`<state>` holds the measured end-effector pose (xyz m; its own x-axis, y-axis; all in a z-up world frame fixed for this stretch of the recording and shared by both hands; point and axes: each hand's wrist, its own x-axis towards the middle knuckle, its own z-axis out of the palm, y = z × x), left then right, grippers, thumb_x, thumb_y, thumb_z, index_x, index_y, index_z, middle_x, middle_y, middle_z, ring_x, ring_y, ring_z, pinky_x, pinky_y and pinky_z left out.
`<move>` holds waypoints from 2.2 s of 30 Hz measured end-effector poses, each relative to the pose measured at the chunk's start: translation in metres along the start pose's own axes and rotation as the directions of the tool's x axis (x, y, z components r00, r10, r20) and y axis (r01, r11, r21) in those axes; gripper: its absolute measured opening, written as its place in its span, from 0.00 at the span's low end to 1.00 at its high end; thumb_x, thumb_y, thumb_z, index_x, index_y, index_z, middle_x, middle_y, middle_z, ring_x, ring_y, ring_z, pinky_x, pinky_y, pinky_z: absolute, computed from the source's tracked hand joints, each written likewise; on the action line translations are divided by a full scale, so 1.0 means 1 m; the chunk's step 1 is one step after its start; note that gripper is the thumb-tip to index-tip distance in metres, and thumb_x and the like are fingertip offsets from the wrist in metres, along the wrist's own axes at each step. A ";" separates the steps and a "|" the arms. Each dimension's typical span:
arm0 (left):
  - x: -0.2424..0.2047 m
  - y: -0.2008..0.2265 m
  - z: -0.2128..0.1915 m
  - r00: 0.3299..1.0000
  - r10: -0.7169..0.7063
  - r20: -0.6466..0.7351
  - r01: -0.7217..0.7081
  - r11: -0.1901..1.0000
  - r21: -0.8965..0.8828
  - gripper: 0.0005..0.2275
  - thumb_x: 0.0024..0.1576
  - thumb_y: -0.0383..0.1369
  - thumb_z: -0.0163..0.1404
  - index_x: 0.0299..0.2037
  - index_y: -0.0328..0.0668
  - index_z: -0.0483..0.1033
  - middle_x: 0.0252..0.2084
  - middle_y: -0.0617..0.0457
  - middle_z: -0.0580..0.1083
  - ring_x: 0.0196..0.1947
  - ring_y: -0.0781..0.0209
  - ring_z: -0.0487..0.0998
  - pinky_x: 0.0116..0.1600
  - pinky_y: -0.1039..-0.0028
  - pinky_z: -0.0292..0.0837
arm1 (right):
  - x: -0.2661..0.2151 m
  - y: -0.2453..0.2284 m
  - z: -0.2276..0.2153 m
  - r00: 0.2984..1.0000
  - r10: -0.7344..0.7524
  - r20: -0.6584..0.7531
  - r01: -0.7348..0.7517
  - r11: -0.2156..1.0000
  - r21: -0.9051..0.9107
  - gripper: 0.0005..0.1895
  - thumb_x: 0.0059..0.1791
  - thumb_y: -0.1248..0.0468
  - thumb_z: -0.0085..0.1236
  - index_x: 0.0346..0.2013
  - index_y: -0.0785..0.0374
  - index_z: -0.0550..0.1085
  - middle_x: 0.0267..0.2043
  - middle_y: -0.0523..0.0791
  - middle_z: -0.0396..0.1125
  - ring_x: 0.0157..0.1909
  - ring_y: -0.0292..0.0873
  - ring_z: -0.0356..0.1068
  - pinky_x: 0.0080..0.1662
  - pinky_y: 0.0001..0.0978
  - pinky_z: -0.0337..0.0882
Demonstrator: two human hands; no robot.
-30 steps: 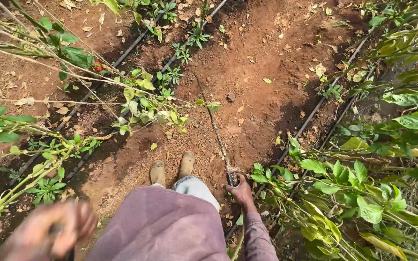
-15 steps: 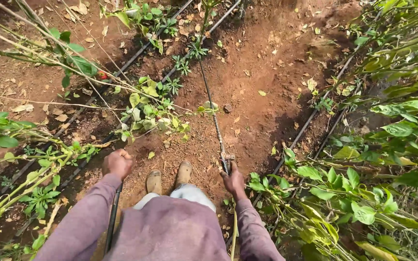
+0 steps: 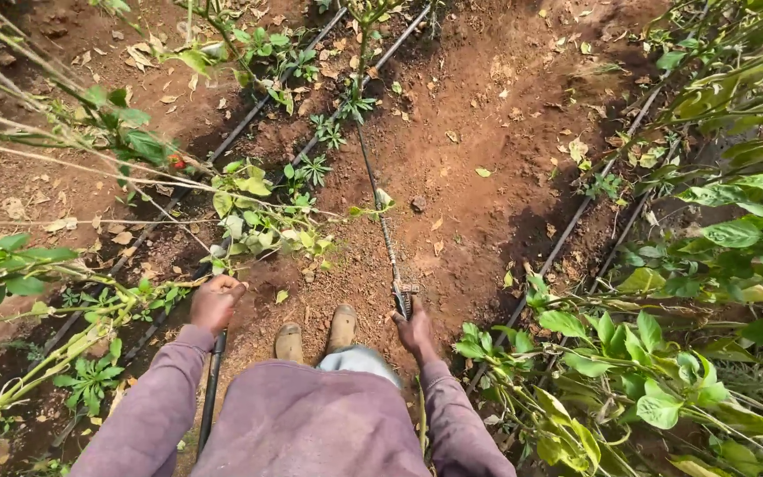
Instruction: Walking through rows of pepper plants while holding and directing a sprayer wand to treat the crops.
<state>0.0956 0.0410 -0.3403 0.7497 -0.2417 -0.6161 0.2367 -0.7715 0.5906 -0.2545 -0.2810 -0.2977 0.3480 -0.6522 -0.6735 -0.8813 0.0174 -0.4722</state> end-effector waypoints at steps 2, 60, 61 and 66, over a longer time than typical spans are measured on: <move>-0.002 0.016 0.004 1.000 0.023 0.018 -0.024 0.999 0.038 0.10 0.58 0.48 0.65 0.42 0.59 0.91 0.35 0.52 0.87 0.48 0.45 0.88 0.56 0.57 0.78 | -0.003 -0.001 -0.007 1.000 0.012 0.004 -0.012 1.000 0.015 0.38 0.58 0.50 0.70 0.82 0.49 0.68 0.67 0.59 0.77 0.73 0.64 0.76 0.70 0.59 0.73; -0.107 0.390 0.033 0.689 0.521 0.503 -0.408 0.853 -0.325 0.09 0.61 0.33 0.61 0.34 0.33 0.85 0.17 0.53 0.70 0.15 0.64 0.67 0.24 0.73 0.58 | 0.104 0.019 -0.114 0.984 0.130 0.118 -0.153 0.964 0.218 0.39 0.56 0.58 0.70 0.82 0.50 0.67 0.60 0.55 0.79 0.57 0.55 0.82 0.61 0.53 0.78; -0.068 0.396 0.075 0.712 0.575 0.404 -0.541 0.815 -0.207 0.04 0.61 0.22 0.59 0.41 0.31 0.88 0.12 0.53 0.67 0.17 0.63 0.65 0.29 0.72 0.61 | 0.111 0.026 -0.114 0.995 0.075 0.071 -0.089 0.972 0.218 0.40 0.52 0.54 0.78 0.78 0.55 0.74 0.52 0.56 0.80 0.51 0.55 0.82 0.54 0.47 0.77; 0.151 0.311 0.199 0.938 0.264 0.226 -0.345 0.790 0.507 0.06 0.59 0.41 0.60 0.33 0.59 0.90 0.33 0.46 0.87 0.42 0.39 0.89 0.48 0.55 0.81 | 0.155 -0.001 -0.158 0.994 0.091 0.069 -0.105 0.961 0.256 0.45 0.49 0.45 0.82 0.76 0.57 0.75 0.48 0.55 0.80 0.45 0.51 0.82 0.50 0.44 0.79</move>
<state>0.1595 -0.3532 -0.3535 0.6257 -0.5635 -0.5394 -0.3851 -0.8245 0.4146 -0.2499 -0.5018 -0.3117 0.2879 -0.5941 -0.7511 -0.8017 0.2795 -0.5284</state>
